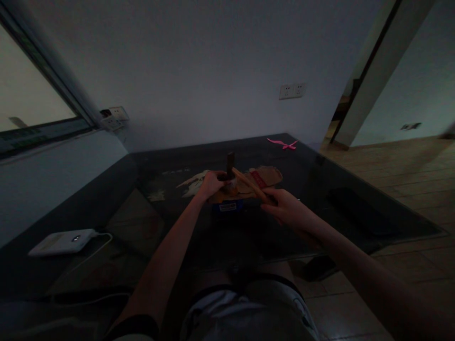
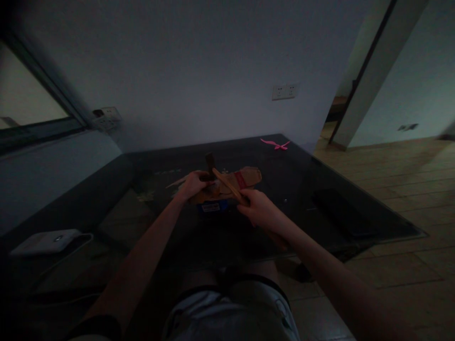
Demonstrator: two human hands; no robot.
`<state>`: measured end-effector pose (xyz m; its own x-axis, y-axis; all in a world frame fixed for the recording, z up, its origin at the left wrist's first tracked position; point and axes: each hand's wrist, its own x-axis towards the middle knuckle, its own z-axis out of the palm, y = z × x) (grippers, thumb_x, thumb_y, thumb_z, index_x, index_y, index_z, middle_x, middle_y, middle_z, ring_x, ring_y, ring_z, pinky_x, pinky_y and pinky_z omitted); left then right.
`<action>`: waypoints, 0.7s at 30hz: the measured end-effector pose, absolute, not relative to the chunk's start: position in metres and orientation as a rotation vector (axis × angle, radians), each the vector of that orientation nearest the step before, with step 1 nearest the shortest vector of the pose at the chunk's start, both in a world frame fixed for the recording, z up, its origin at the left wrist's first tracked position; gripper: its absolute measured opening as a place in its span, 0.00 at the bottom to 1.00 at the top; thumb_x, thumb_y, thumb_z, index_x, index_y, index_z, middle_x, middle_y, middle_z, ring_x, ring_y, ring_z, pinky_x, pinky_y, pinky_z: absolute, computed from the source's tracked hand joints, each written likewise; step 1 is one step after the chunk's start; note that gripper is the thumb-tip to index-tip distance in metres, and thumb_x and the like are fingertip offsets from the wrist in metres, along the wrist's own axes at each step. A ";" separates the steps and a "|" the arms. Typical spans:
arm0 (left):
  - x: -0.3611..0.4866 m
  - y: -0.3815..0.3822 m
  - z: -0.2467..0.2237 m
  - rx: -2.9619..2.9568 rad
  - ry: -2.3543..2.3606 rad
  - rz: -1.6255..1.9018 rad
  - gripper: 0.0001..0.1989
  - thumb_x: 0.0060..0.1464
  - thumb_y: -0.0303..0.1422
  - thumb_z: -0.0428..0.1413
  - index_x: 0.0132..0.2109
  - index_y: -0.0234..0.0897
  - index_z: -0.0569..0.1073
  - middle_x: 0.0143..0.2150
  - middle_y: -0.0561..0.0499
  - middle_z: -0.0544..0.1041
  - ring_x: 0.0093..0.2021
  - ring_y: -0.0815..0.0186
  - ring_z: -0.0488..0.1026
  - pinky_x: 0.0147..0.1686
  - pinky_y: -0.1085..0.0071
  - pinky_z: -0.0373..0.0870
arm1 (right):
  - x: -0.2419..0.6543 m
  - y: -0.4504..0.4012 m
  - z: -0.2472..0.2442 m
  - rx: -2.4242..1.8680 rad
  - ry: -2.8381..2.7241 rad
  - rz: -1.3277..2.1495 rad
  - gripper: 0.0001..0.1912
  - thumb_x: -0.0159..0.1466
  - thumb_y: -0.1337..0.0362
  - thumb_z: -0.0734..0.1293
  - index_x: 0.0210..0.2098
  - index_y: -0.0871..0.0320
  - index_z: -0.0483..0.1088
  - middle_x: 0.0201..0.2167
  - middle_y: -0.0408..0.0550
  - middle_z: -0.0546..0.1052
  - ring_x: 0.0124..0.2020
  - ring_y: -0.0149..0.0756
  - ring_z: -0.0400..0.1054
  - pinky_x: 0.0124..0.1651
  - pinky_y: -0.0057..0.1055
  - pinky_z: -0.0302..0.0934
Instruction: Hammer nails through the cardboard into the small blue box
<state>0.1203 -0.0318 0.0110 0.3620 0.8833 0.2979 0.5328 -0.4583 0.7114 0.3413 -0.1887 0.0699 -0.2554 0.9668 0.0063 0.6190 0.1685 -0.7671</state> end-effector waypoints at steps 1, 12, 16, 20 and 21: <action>0.120 -0.032 0.011 2.124 1.225 0.919 0.08 0.45 0.31 0.60 0.35 0.33 0.77 0.36 0.48 0.80 0.36 0.63 0.75 0.38 0.70 0.70 | 0.341 -0.189 0.070 -1.495 -1.946 0.897 0.12 0.56 0.67 0.62 0.39 0.65 0.68 0.19 0.38 0.64 0.13 0.27 0.60 0.15 0.24 0.54; 0.120 -0.031 0.014 2.120 1.202 0.923 0.07 0.44 0.30 0.61 0.34 0.33 0.77 0.34 0.47 0.80 0.34 0.63 0.75 0.38 0.69 0.71 | 0.341 -0.192 0.057 -1.458 -1.870 0.891 0.12 0.56 0.66 0.62 0.39 0.64 0.68 0.19 0.37 0.63 0.14 0.26 0.58 0.17 0.23 0.53; 0.121 -0.031 0.014 2.129 1.200 0.933 0.06 0.45 0.31 0.60 0.33 0.33 0.76 0.33 0.47 0.79 0.34 0.65 0.75 0.38 0.69 0.71 | 0.344 -0.193 0.065 -1.435 -1.829 0.871 0.13 0.57 0.65 0.62 0.41 0.64 0.67 0.16 0.35 0.62 0.13 0.27 0.57 0.16 0.23 0.52; 0.114 -0.033 0.013 2.143 1.102 1.016 0.12 0.44 0.31 0.61 0.39 0.35 0.75 0.38 0.48 0.78 0.38 0.65 0.75 0.42 0.69 0.71 | 0.343 -0.197 0.078 -1.407 -1.853 0.882 0.14 0.58 0.65 0.62 0.42 0.64 0.67 0.16 0.36 0.62 0.13 0.26 0.58 0.16 0.23 0.52; 0.110 -0.033 0.012 2.133 1.085 1.034 0.14 0.43 0.30 0.62 0.40 0.36 0.74 0.40 0.48 0.78 0.39 0.65 0.74 0.43 0.69 0.71 | 0.342 -0.198 0.079 -1.408 -1.864 0.888 0.14 0.58 0.65 0.62 0.42 0.64 0.67 0.17 0.36 0.63 0.13 0.26 0.58 0.16 0.23 0.53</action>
